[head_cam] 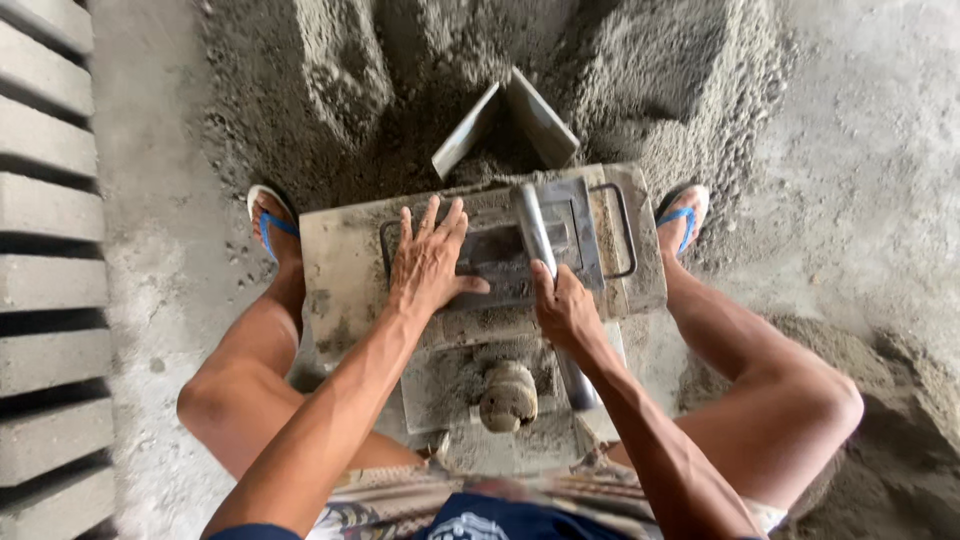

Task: The person scoops wet concrete into a rectangular mold, levels the surface with a straight edge, and removes excess material. They then lift the mold, flip it over to release the formed concrete brick, and place it onto a stack of similar bricks. This process is repeated multiple times.

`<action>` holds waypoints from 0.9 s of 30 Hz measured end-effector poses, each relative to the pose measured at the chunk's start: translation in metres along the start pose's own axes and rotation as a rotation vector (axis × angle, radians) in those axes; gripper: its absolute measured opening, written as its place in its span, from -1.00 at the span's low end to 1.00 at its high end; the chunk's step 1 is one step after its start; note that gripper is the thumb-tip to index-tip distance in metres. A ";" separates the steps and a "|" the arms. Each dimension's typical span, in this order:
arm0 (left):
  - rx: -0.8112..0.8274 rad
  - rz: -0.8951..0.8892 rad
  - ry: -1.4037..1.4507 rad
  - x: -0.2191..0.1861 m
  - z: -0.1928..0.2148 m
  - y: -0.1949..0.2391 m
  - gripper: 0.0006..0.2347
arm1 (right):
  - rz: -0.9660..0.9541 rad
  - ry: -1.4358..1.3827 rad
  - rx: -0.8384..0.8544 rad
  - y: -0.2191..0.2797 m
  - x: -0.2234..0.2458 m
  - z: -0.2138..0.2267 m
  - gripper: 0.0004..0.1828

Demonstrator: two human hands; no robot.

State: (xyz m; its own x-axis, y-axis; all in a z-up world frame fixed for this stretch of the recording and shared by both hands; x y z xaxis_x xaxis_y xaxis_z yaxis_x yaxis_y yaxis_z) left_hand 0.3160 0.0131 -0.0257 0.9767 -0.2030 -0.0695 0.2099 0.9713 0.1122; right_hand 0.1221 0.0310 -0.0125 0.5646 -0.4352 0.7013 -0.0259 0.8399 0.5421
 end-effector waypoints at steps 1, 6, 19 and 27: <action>-0.011 -0.001 -0.006 0.002 -0.002 -0.003 -0.04 | 0.010 -0.003 -0.006 0.007 0.016 0.004 -0.37; -0.027 0.002 -0.048 -0.002 0.004 0.002 -0.07 | 0.071 0.011 0.050 0.016 -0.002 -0.019 -0.41; -0.235 0.704 0.327 0.067 -0.062 0.010 -0.66 | -0.179 -0.717 0.003 0.016 -0.028 0.112 -0.45; -0.142 0.898 0.598 0.071 -0.095 0.013 -0.50 | -0.062 0.107 -0.400 -0.066 -0.100 0.111 -0.81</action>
State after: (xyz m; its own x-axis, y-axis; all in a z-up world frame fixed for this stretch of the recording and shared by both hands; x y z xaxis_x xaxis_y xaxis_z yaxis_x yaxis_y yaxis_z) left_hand 0.3834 0.0234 -0.1232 0.5833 0.6439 -0.4952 -0.6141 0.7486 0.2499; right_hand -0.0243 -0.0162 -0.0673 0.6385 -0.4701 0.6094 0.3213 0.8823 0.3440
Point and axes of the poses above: each hand's wrist, its own y-axis away from the middle knuckle, its own z-axis out of the back of the hand, x = y × z, the point moved 3 cm from there along -y, towards the middle knuckle, and after that the axes turned 14 degrees about -y, right-handed, at the moved point
